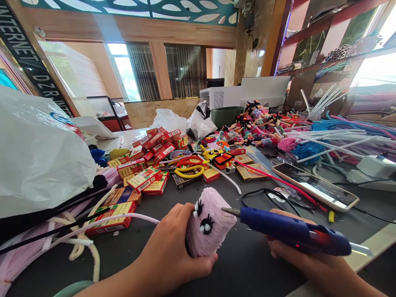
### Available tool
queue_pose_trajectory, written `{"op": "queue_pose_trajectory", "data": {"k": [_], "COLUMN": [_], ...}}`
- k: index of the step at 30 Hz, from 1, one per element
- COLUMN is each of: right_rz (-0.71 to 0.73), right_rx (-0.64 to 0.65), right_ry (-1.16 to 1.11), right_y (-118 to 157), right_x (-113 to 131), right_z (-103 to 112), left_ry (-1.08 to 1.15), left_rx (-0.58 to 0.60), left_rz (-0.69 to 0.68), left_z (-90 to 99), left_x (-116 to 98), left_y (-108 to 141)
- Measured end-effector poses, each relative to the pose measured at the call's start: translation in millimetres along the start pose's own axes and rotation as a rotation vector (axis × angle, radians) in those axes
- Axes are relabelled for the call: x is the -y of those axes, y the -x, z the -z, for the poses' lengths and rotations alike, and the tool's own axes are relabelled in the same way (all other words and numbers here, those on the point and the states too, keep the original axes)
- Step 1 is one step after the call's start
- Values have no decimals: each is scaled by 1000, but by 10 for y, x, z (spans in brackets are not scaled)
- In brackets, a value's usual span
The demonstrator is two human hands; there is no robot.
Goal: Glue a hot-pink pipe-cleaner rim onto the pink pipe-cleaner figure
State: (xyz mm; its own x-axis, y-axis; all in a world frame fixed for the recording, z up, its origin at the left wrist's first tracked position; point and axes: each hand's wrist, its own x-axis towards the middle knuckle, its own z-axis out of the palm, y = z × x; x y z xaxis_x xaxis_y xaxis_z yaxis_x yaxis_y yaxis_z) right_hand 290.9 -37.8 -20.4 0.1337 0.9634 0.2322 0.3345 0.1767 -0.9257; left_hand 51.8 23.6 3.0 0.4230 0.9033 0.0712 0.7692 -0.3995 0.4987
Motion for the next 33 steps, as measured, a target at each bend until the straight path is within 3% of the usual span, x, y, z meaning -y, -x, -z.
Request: {"op": "queue_pose_trajectory", "data": {"k": [3,13,22,33], "right_rz": [159,315,314,139], "right_rx": [19,-67,-146,56], "right_ry": [102,218,183,28], "right_y": [-13,61,81,-6], "right_x": [84,-45,4,34], "right_z": [8,-31,-61,51], "left_ry": [-44,-149,-118,17], "left_rx": [6,-56,-65,-191], "left_rz": [0,-64,-111,-234], "left_z": [15,39,19,-26], "left_x": [-8,11,27,118], "left_y": [-4,-46,-13,-36]}}
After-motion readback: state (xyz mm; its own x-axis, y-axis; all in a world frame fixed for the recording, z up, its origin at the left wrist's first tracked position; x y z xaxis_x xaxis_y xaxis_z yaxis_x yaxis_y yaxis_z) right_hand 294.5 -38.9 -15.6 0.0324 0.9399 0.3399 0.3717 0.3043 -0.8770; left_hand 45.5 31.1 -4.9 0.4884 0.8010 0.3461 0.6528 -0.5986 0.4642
